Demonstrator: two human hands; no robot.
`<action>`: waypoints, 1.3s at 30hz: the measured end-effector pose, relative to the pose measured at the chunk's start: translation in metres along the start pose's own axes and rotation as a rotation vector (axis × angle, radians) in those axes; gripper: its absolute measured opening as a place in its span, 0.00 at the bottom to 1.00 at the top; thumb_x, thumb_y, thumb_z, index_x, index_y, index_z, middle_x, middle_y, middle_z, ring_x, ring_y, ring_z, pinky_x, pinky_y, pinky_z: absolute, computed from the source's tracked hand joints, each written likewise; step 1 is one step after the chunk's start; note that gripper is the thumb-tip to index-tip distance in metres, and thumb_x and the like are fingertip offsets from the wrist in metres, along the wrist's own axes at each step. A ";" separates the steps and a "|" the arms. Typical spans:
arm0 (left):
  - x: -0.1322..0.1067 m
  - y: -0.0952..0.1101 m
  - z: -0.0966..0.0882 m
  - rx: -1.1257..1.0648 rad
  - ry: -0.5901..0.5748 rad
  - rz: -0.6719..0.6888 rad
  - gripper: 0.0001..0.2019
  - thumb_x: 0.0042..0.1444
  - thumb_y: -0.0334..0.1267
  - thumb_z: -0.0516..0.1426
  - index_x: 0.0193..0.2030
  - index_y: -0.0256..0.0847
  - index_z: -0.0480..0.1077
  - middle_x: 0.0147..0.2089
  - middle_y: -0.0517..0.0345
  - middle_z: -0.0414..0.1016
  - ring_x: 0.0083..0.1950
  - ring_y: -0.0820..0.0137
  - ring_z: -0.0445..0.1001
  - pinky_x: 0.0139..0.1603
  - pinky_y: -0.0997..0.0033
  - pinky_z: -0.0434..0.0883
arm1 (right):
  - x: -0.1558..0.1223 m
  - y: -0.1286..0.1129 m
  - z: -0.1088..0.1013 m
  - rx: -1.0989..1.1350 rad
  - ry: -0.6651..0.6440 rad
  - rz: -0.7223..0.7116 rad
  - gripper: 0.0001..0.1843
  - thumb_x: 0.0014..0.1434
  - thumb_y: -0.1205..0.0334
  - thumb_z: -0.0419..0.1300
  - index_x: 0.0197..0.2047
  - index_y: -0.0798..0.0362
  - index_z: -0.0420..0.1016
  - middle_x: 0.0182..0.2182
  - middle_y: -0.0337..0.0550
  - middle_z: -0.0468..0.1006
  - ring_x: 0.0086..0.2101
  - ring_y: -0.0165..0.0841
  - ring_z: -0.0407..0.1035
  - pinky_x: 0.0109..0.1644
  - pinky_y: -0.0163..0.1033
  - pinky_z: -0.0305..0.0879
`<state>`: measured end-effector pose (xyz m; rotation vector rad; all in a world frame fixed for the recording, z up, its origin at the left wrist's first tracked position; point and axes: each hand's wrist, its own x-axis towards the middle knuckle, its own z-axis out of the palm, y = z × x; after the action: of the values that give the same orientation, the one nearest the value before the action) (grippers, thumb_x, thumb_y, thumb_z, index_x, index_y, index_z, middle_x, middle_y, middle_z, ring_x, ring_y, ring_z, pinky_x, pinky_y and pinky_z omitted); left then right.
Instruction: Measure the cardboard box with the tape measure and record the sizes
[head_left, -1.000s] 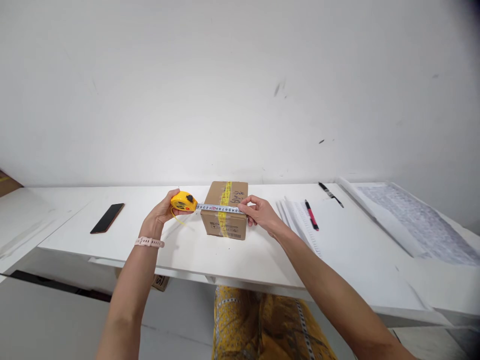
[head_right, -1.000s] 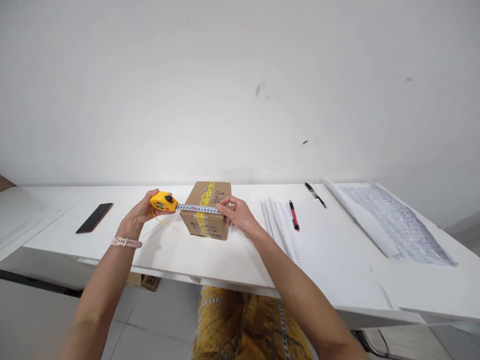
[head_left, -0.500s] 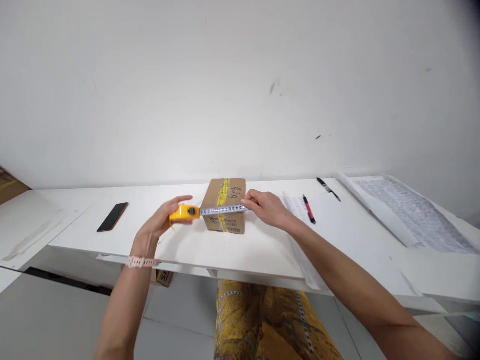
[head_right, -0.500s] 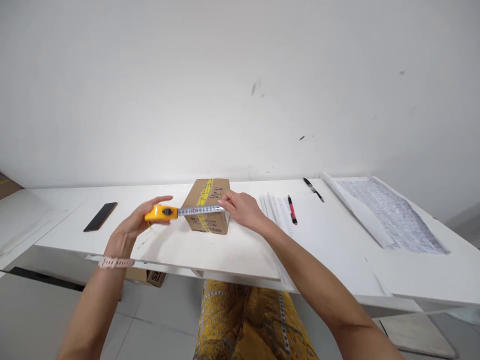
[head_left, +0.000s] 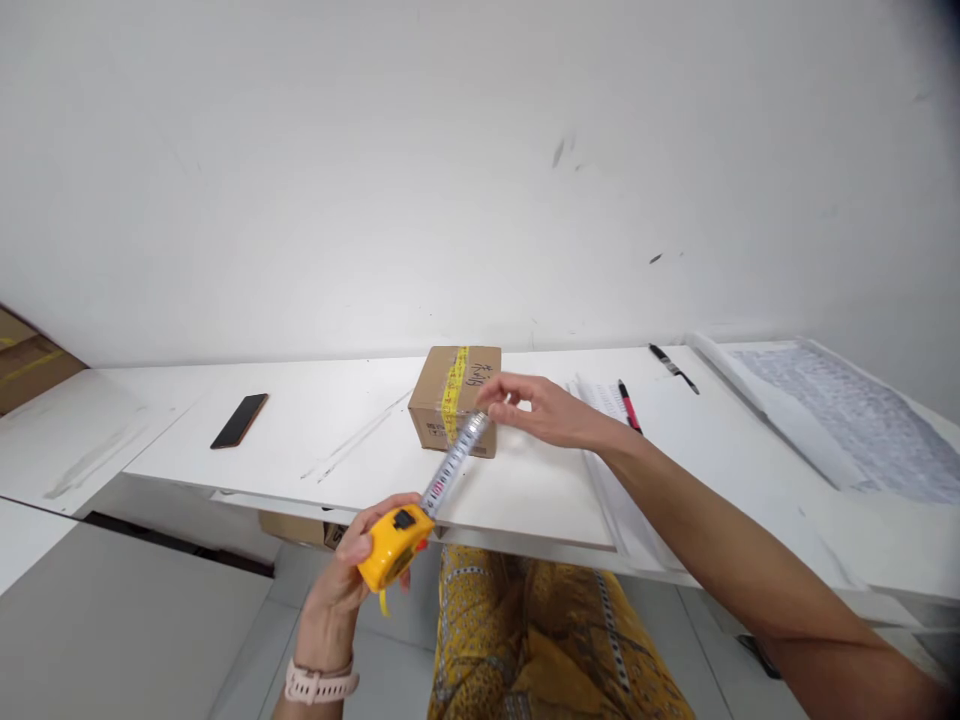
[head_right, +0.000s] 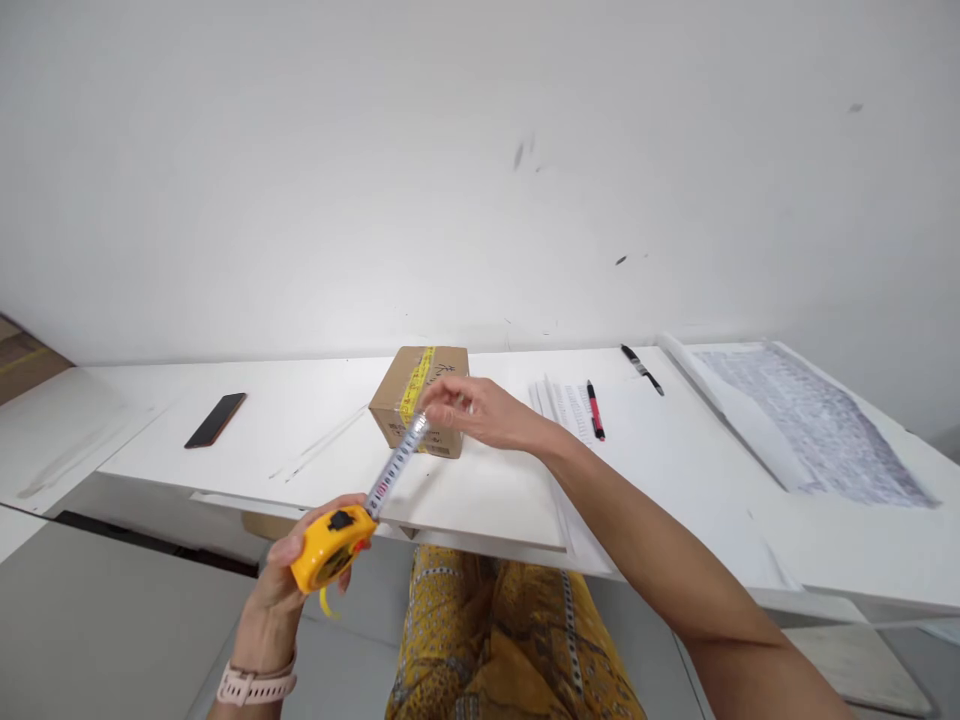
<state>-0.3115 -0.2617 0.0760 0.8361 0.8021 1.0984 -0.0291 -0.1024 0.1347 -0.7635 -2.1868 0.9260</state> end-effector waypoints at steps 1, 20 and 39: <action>0.004 0.002 -0.003 -0.028 0.073 0.084 0.31 0.37 0.51 0.69 0.49 0.37 0.79 0.44 0.42 0.80 0.37 0.56 0.79 0.24 0.66 0.78 | 0.003 0.010 0.001 0.008 0.051 -0.030 0.23 0.62 0.40 0.55 0.54 0.43 0.72 0.50 0.45 0.76 0.48 0.41 0.71 0.47 0.44 0.66; 0.114 -0.009 -0.016 -0.315 0.464 0.420 0.15 0.51 0.49 0.59 0.41 0.43 0.74 0.40 0.55 0.81 0.45 0.60 0.80 0.44 0.62 0.77 | 0.005 0.104 0.058 -0.429 0.273 -0.059 0.49 0.54 0.29 0.56 0.70 0.45 0.49 0.72 0.55 0.41 0.69 0.52 0.43 0.65 0.59 0.53; 0.138 0.020 0.039 -0.083 0.344 0.444 0.19 0.48 0.49 0.61 0.43 0.39 0.74 0.39 0.52 0.82 0.42 0.59 0.81 0.47 0.64 0.74 | 0.129 0.082 0.016 -0.102 0.558 -0.021 0.15 0.65 0.53 0.46 0.43 0.51 0.68 0.45 0.49 0.77 0.45 0.40 0.69 0.50 0.45 0.63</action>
<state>-0.2504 -0.1314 0.0935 0.7841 0.8681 1.6909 -0.1007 0.0297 0.1045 -0.9169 -1.7508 0.5099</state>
